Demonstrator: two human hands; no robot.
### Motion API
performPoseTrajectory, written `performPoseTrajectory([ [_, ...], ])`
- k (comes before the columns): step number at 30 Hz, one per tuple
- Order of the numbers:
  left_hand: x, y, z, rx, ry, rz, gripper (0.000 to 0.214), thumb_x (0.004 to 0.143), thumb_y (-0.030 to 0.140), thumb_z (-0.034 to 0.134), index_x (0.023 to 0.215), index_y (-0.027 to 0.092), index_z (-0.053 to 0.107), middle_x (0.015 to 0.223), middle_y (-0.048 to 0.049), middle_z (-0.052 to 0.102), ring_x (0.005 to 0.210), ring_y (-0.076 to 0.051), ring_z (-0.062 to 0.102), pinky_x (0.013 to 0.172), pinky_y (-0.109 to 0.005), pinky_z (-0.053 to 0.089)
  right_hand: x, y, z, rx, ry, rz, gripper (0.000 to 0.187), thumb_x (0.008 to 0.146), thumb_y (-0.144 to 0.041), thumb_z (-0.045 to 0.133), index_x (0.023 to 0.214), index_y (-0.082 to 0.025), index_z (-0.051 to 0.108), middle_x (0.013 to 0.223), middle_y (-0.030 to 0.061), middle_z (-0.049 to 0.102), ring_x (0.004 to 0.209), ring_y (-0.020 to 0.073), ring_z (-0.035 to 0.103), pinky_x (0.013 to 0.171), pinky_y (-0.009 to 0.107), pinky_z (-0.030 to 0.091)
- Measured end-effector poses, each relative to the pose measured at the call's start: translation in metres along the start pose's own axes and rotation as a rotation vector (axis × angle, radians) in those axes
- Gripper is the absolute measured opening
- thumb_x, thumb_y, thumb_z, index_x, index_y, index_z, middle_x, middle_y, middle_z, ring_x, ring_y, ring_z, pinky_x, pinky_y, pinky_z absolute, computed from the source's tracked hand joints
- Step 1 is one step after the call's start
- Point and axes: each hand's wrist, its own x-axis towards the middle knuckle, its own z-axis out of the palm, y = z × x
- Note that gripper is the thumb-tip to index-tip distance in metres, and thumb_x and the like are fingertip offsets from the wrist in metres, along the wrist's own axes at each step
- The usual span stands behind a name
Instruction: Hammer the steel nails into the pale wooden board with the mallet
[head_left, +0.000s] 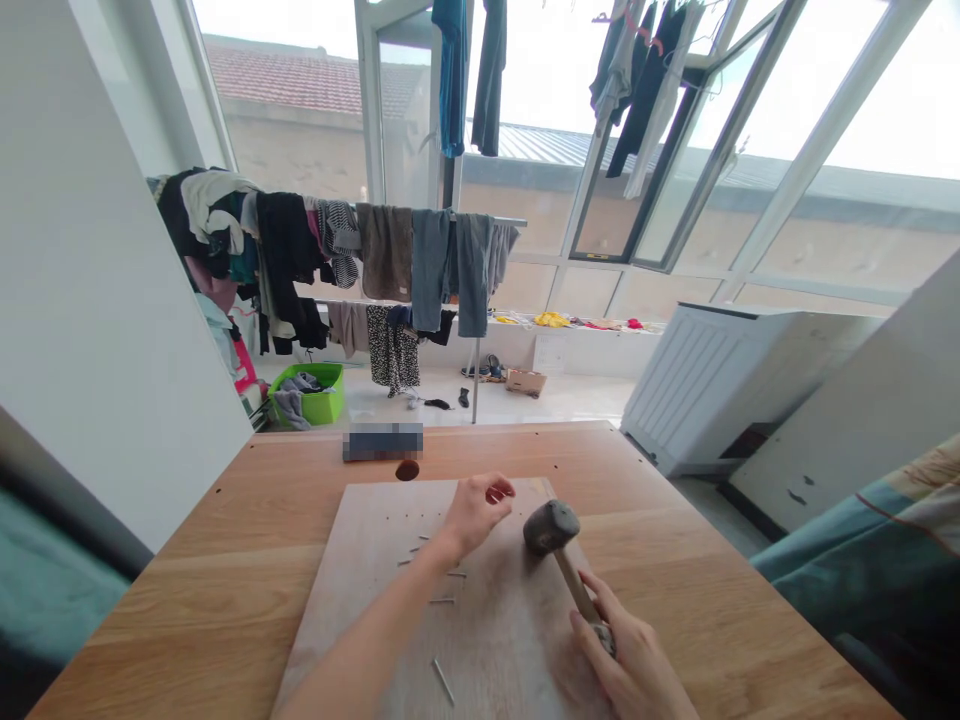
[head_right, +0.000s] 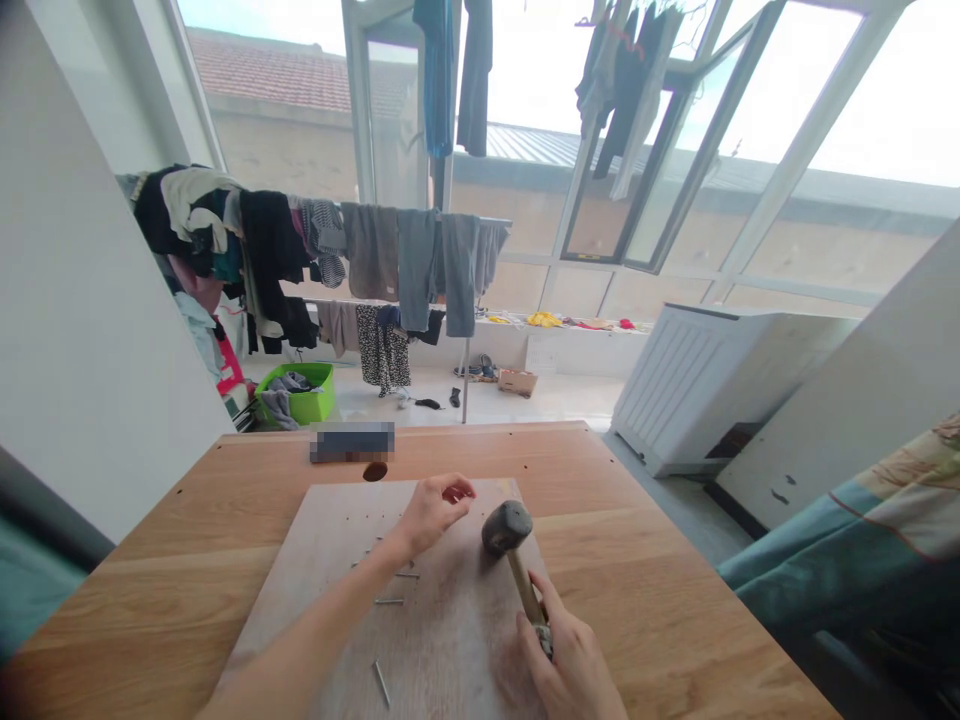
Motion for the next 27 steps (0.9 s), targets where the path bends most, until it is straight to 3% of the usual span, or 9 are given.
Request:
performPoseTrajectory([
  [3,0.005,-0.002,0.02,-0.009,-0.009,-0.007,0.012,0.079,0.015,0.062,0.084,0.016,0.073,0.08,-0.0033,0.075,0.075,-0.017,0.069,0.072,-0.027,0.053,-0.001,-0.002,-0.003,0.047,0.04,0.03,0.053,0.088,-0.051,0.05,0.126,-0.017,0.067,0.085,0.0066,0.079,0.074,0.0254,0.075,0.057,0.027,0.057],
  [5,0.003,-0.004,0.025,0.013,-0.008,0.011,0.014,0.08,0.018,0.061,0.086,0.016,0.074,0.08,-0.0038,0.075,0.073,-0.017,0.068,0.07,-0.027,0.052,-0.001,-0.005,-0.005,0.053,0.024,0.013,0.051,0.086,-0.051,0.053,0.119,-0.017,0.072,0.077,0.0055,0.077,0.074,0.0255,0.074,0.058,0.026,0.057],
  [8,-0.002,-0.005,0.025,0.082,0.007,0.046,0.017,0.083,0.019,0.059,0.088,0.016,0.075,0.08,-0.0036,0.074,0.071,-0.016,0.066,0.069,-0.026,0.05,0.0,-0.006,-0.006,0.051,0.021,-0.005,0.049,0.085,-0.053,0.054,0.11,-0.016,0.075,0.067,0.0045,0.074,0.076,0.0265,0.073,0.067,0.028,0.057],
  [13,-0.006,-0.004,0.022,0.128,-0.039,0.058,0.017,0.082,0.016,0.059,0.088,0.017,0.074,0.076,-0.0026,0.073,0.07,-0.016,0.066,0.068,-0.025,0.05,-0.001,-0.005,-0.004,0.099,-0.072,0.128,0.053,0.087,-0.051,0.048,0.123,-0.015,0.063,0.047,-0.0045,0.057,0.043,0.0193,0.06,0.042,0.025,0.047],
  [17,-0.005,-0.004,0.023,0.131,-0.041,0.045,0.017,0.081,0.013,0.059,0.09,0.017,0.073,0.078,-0.0024,0.073,0.069,-0.016,0.066,0.069,-0.025,0.05,-0.002,-0.01,-0.007,0.143,-0.04,0.197,0.046,0.088,-0.05,0.046,0.122,-0.02,0.055,0.053,-0.0063,0.057,0.036,0.0156,0.054,0.035,0.023,0.043],
  [20,-0.004,-0.007,0.025,0.076,-0.032,0.038,0.022,0.08,0.012,0.059,0.098,0.018,0.07,0.085,-0.003,0.075,0.072,-0.016,0.067,0.071,-0.025,0.051,0.004,-0.013,-0.011,0.158,-0.101,0.173,0.044,0.09,-0.051,0.045,0.12,-0.021,0.053,0.068,-0.0024,0.064,0.034,0.0112,0.049,0.032,0.021,0.037],
  [22,-0.003,-0.009,0.026,0.05,-0.021,0.032,0.025,0.079,0.011,0.06,0.102,0.017,0.069,0.086,-0.0033,0.076,0.074,-0.016,0.068,0.072,-0.025,0.052,0.01,-0.016,-0.014,0.16,-0.126,0.161,0.047,0.091,-0.053,0.044,0.122,-0.02,0.053,0.063,-0.0043,0.06,0.033,0.0103,0.046,0.031,0.021,0.034],
  [27,-0.001,-0.012,0.027,0.045,-0.019,0.014,0.027,0.078,0.012,0.06,0.103,0.018,0.068,0.085,-0.0022,0.076,0.072,-0.015,0.067,0.073,-0.026,0.053,0.022,-0.034,-0.017,0.159,-0.004,0.104,0.061,0.092,-0.062,0.039,0.13,-0.016,0.052,0.059,-0.0083,0.049,0.03,0.0088,0.042,0.031,0.021,0.033],
])
